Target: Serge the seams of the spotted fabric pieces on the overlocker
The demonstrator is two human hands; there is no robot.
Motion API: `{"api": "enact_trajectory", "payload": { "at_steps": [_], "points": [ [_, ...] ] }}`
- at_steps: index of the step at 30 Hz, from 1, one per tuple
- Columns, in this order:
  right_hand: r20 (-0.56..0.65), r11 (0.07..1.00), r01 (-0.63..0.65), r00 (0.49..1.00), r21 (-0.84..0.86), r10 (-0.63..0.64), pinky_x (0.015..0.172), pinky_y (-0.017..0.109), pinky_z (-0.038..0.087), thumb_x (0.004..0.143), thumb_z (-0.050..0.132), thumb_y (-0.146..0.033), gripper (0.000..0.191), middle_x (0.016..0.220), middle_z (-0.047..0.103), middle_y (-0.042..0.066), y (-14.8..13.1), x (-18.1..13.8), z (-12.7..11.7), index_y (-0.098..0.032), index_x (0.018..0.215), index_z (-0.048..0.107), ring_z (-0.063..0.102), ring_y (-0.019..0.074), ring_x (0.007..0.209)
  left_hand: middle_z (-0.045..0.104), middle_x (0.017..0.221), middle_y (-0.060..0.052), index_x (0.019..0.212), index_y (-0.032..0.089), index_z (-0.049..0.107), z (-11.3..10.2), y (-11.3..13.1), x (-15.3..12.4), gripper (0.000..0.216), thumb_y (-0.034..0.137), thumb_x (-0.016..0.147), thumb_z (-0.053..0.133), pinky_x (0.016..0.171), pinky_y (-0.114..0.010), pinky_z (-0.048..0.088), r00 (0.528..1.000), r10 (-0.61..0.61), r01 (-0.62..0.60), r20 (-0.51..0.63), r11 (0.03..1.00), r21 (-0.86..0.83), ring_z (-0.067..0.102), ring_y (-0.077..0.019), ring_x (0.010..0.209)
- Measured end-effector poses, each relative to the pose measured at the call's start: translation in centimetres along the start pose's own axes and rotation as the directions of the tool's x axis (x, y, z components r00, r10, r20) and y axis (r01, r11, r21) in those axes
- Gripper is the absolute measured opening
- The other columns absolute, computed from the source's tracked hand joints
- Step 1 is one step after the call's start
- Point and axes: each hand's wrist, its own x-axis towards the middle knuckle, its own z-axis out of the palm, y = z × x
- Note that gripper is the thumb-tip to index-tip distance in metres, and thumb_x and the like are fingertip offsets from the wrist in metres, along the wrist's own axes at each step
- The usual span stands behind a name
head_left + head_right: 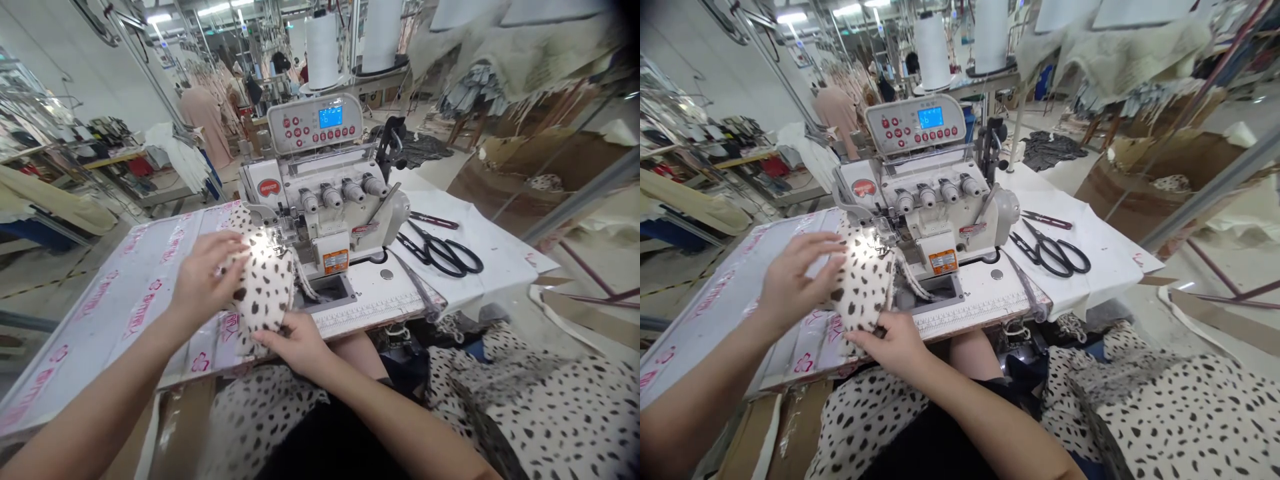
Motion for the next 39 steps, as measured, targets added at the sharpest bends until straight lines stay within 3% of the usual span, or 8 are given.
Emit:
{"api": "enact_trajectory", "payload": {
  "at_steps": [2, 4, 7, 12, 20, 26, 31, 39],
  "points": [
    [-0.008, 0.998, 0.012, 1.0, -0.067, -0.012, 0.059, 0.023, 0.041, 0.077, 0.058, -0.042, 0.032, 0.059, 0.052, -0.001, -0.4, -0.6, 0.1, -0.015, 0.06, 0.054, 0.044, 0.0115, 0.058, 0.057, 0.107, -0.006, 0.1, 0.018, 0.06, 0.1, 1.7, -1.1, 0.018, 0.017, 0.084, 0.051, 0.089, -0.033, 0.044, 0.978, 0.179, -0.169, 0.106, 0.981, -0.096, 0.052, -0.0172, 0.102],
    [-0.006, 0.996, 0.027, 1.0, -0.08, -0.027, 0.055, 0.022, 0.037, 0.081, 0.051, -0.042, 0.037, 0.055, 0.045, -0.002, -0.8, -1.1, 0.1, -0.016, 0.055, 0.045, 0.039, 0.0098, 0.055, 0.055, 0.111, -0.007, 0.11, 0.021, 0.057, 0.3, 2.2, -1.6, 0.027, 0.016, 0.085, 0.049, 0.087, -0.034, 0.045, 0.946, 0.244, -0.215, 0.212, 0.965, -0.154, 0.05, -0.0183, 0.103],
    [0.028, 0.999, 0.01, 1.0, -0.034, -0.009, 0.05, 0.021, 0.032, 0.082, 0.046, -0.043, 0.042, 0.053, 0.036, -0.004, -1.3, -1.3, 0.0, -0.017, 0.051, 0.035, 0.033, 0.0083, 0.052, 0.05, 0.118, -0.008, 0.119, 0.024, 0.053, 0.5, 1.8, -1.5, 0.033, 0.019, 0.087, 0.046, 0.082, -0.036, 0.045, 0.906, 0.255, -0.22, 0.339, 0.966, -0.139, 0.049, -0.0196, 0.098],
    [0.022, 0.998, 0.028, 0.999, -0.054, -0.027, 0.051, 0.023, 0.03, 0.083, 0.046, -0.042, 0.042, 0.051, 0.035, -0.004, -1.0, -0.6, -0.6, -0.018, 0.05, 0.034, 0.033, 0.0087, 0.051, 0.045, 0.122, -0.009, 0.124, 0.028, 0.05, 0.5, 1.3, -0.8, 0.036, 0.023, 0.089, 0.042, 0.085, -0.038, 0.044, 0.87, 0.256, -0.241, 0.421, 0.966, -0.089, 0.045, -0.0222, 0.104],
    [-0.05, 0.975, 0.123, 0.99, -0.184, -0.134, 0.052, 0.022, 0.029, 0.079, 0.056, -0.036, 0.038, 0.055, 0.037, -0.005, -1.0, 0.8, -2.0, -0.018, 0.053, 0.035, 0.037, 0.0092, 0.055, 0.048, 0.119, -0.009, 0.124, 0.025, 0.05, 0.7, 1.5, -0.8, 0.036, 0.026, 0.089, 0.041, 0.085, -0.039, 0.041, 0.887, 0.222, -0.225, 0.405, 0.974, -0.04, 0.045, -0.0226, 0.101],
    [0.063, 0.98, -0.036, 0.997, -0.194, 0.049, 0.05, 0.021, 0.032, 0.074, 0.061, -0.041, 0.037, 0.052, 0.043, -0.003, -0.3, -0.2, -1.1, -0.016, 0.052, 0.045, 0.04, 0.0097, 0.051, 0.047, 0.123, -0.009, 0.125, 0.025, 0.05, 0.8, 1.8, -0.4, 0.038, 0.03, 0.089, 0.04, 0.084, -0.041, 0.041, 0.877, 0.164, -0.191, 0.451, 0.981, 0.014, 0.044, -0.0245, 0.101],
    [0.06, 0.985, 0.062, 0.997, -0.161, -0.053, 0.051, 0.021, 0.034, 0.081, 0.053, -0.041, 0.04, 0.057, 0.046, -0.002, -0.3, -0.5, -1.2, -0.015, 0.051, 0.046, 0.04, 0.0089, 0.053, 0.052, 0.116, -0.01, 0.123, 0.021, 0.051, 0.9, 2.1, -1.0, 0.036, 0.025, 0.089, 0.039, 0.084, -0.04, 0.041, 0.906, 0.198, -0.205, 0.373, 0.979, -0.019, 0.047, -0.0235, 0.1],
    [-0.057, 0.954, 0.08, 0.993, -0.289, -0.1, 0.047, 0.022, 0.025, 0.075, 0.063, -0.043, 0.044, 0.051, 0.038, -0.004, -0.9, 0.9, -2.2, -0.015, 0.046, 0.045, 0.036, 0.0078, 0.049, 0.051, 0.116, -0.009, 0.119, 0.021, 0.054, 0.8, 1.8, -1.2, 0.033, 0.022, 0.088, 0.043, 0.083, -0.037, 0.04, 0.905, 0.228, -0.232, 0.358, 0.972, -0.033, 0.047, -0.0215, 0.098]
  ]
}}
